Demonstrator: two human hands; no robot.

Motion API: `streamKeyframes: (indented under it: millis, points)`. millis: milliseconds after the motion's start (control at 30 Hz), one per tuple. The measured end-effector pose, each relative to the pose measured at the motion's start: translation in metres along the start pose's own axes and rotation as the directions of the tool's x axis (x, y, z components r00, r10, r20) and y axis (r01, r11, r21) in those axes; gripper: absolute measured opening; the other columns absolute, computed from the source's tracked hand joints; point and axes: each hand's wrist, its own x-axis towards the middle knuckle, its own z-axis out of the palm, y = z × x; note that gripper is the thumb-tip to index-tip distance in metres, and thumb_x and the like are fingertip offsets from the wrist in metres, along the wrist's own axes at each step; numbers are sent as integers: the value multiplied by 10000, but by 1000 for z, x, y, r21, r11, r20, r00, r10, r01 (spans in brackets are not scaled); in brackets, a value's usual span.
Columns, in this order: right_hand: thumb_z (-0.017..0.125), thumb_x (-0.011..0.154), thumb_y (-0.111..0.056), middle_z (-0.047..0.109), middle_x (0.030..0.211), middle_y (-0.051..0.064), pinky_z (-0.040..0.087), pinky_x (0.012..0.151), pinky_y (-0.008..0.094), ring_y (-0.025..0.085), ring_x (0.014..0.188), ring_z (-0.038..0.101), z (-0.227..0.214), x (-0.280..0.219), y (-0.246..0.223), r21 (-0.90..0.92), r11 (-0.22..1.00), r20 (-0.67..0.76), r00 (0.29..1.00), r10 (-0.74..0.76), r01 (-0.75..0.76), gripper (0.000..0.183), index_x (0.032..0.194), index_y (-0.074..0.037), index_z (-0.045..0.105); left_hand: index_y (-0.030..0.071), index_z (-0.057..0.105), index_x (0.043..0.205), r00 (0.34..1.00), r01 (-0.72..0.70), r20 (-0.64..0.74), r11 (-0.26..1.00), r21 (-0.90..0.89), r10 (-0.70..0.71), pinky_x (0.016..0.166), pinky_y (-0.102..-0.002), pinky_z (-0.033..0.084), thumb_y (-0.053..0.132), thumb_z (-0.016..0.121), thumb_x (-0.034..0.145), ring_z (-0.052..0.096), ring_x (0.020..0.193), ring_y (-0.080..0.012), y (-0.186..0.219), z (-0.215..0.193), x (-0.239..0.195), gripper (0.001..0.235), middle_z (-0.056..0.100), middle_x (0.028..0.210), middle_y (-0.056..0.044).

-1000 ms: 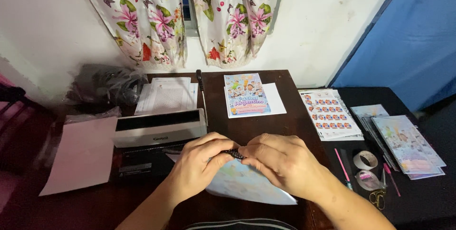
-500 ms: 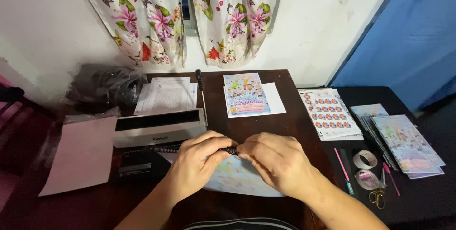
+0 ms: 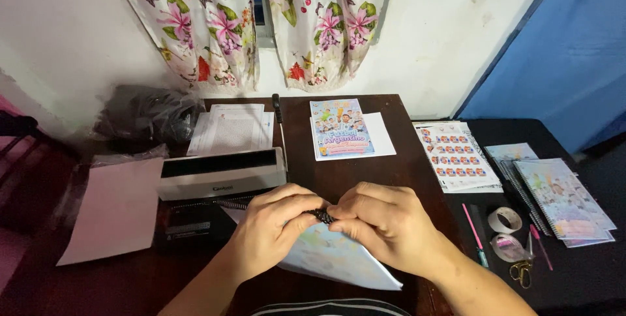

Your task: The person assembles spiral-bound notebooks by placing printed pages and covers into a binding machine. They secure the spiral wire, trim the excess wire with scissors, and stack the finished notebooks on the table.

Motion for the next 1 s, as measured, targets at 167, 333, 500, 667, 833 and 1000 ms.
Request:
streamKeyframes:
  millis: [167, 333, 500, 667, 833, 1000]
  points:
    - [792, 874, -127, 763, 891, 81, 597, 624, 286, 201, 760, 765, 0, -2, 1, 145, 986, 7, 997, 81, -81, 121, 928, -26, 754, 4, 718, 1059, 999, 26, 21, 999, -43, -25, 745, -329, 594, 22, 729, 859, 740, 870, -257, 8, -2, 3, 200, 734, 1012, -112]
    - [799, 873, -115, 769, 898, 82, 598, 638, 285, 199, 777, 767, 0, -3, 2, 178, 982, -15, 998, 62, -58, 114, 915, -23, 747, 1, 710, 1061, 999, -3, 33, 999, -43, 4, 757, -334, 593, 20, 720, 867, 739, 879, -257, 8, -4, 4, 195, 730, 1011, -112]
    - [826, 854, -103, 763, 887, 77, 607, 662, 285, 191, 798, 769, -4, -3, 4, 245, 969, 6, 1000, 21, -22, 113, 891, -26, 752, 8, 719, 1064, 998, 10, 56, 999, -35, -8, 762, -336, 591, 29, 728, 872, 740, 883, -254, 10, -6, 2, 193, 732, 1005, -104]
    - [826, 855, -86, 765, 869, 79, 597, 641, 276, 187, 777, 766, -8, -1, 2, 279, 959, 42, 998, 37, -47, 101, 882, -22, 753, 18, 727, 1068, 995, -13, 94, 999, -41, 17, 752, -337, 583, 53, 742, 867, 735, 868, -250, 12, -7, 3, 205, 733, 991, -95]
    - [821, 855, -59, 763, 868, 87, 585, 669, 281, 185, 782, 758, -5, -1, 8, 374, 924, 54, 996, 65, -81, 91, 886, -11, 749, 18, 723, 1068, 995, -17, 94, 999, -34, 20, 750, -338, 582, 52, 740, 866, 736, 869, -249, 12, -8, 4, 206, 729, 989, -97]
    - [812, 856, -37, 767, 865, 92, 585, 692, 288, 173, 783, 753, -3, 5, 20, 445, 886, 47, 991, 122, -130, 74, 876, 0, 751, 16, 722, 1077, 997, -9, 82, 998, -56, 14, 753, -338, 585, 47, 739, 876, 738, 873, -254, 6, -8, 10, 204, 731, 993, -102]
